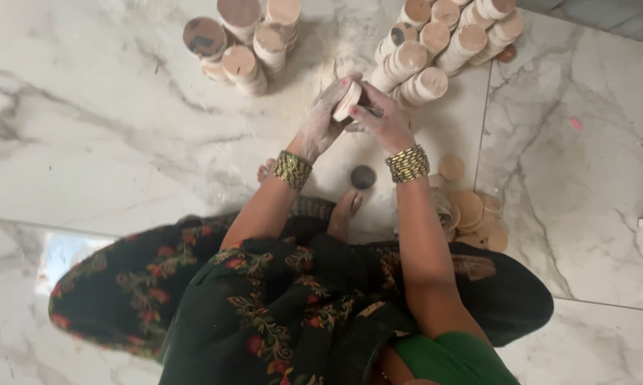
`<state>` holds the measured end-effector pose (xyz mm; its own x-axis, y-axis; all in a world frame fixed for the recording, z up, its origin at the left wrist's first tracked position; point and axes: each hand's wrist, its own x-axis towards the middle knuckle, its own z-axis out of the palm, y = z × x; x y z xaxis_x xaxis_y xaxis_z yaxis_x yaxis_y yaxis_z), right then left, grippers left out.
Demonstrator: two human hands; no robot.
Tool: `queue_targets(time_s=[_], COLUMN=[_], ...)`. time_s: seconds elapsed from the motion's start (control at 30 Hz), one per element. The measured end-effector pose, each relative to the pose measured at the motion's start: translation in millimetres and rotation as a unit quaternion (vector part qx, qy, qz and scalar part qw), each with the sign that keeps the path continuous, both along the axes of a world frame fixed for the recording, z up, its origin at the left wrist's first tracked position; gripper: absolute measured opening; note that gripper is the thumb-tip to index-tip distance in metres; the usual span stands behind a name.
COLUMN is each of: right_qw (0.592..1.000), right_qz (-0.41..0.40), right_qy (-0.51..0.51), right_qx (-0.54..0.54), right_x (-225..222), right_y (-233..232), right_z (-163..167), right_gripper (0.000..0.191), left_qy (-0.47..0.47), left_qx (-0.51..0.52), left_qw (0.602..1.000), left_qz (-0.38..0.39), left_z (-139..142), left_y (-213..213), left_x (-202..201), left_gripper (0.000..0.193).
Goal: The person sits on the floor shaping small round wooden discs by hand, pressing and smoothing each disc with a dark round stone, then placing finished discs into piles beside them. They repeatedly pick up a disc, work its surface with the stone and hands, and set it with the growing stacks.
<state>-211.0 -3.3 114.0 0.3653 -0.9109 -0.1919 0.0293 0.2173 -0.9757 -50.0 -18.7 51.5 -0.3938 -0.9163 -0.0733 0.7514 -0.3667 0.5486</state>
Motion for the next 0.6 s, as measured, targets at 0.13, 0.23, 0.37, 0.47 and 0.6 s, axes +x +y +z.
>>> queue_targets(time_s=[0.13,0.23,0.37,0.47,0.6], right_qw=[0.981,0.974,0.922,0.902,0.841], right_qz=[-0.004,-0.011,-0.067,-0.151,-0.135], right_qy=[0.093,0.139,0.234,0.175,0.275], right_qx=[-0.170,-0.179,-0.302,-0.364,-0.446], right_x=[-2,-7,7,41,69], right_y=[-20,-40,-52,-35,-9], right_z=[-19,-26,-26,-25,-18], right_gripper=[0.056,0.055,0.039,0.033,0.033], left_qy=[-0.078,-0.189,-0.233,-0.198,-0.165], left_qx=[0.046,0.050,0.044,0.095,-0.101], left_qw=[0.996,0.980,0.964,0.962,0.938], left_qz=[0.007,0.038,0.123,0.163,0.288], left_z=[2,-5,-26,-38,-36], left_y=[-13,-24,-36,-34,-6], left_x=[-5,-4,4,6,-4], left_gripper=[0.056,0.054,0.041,0.030,0.021])
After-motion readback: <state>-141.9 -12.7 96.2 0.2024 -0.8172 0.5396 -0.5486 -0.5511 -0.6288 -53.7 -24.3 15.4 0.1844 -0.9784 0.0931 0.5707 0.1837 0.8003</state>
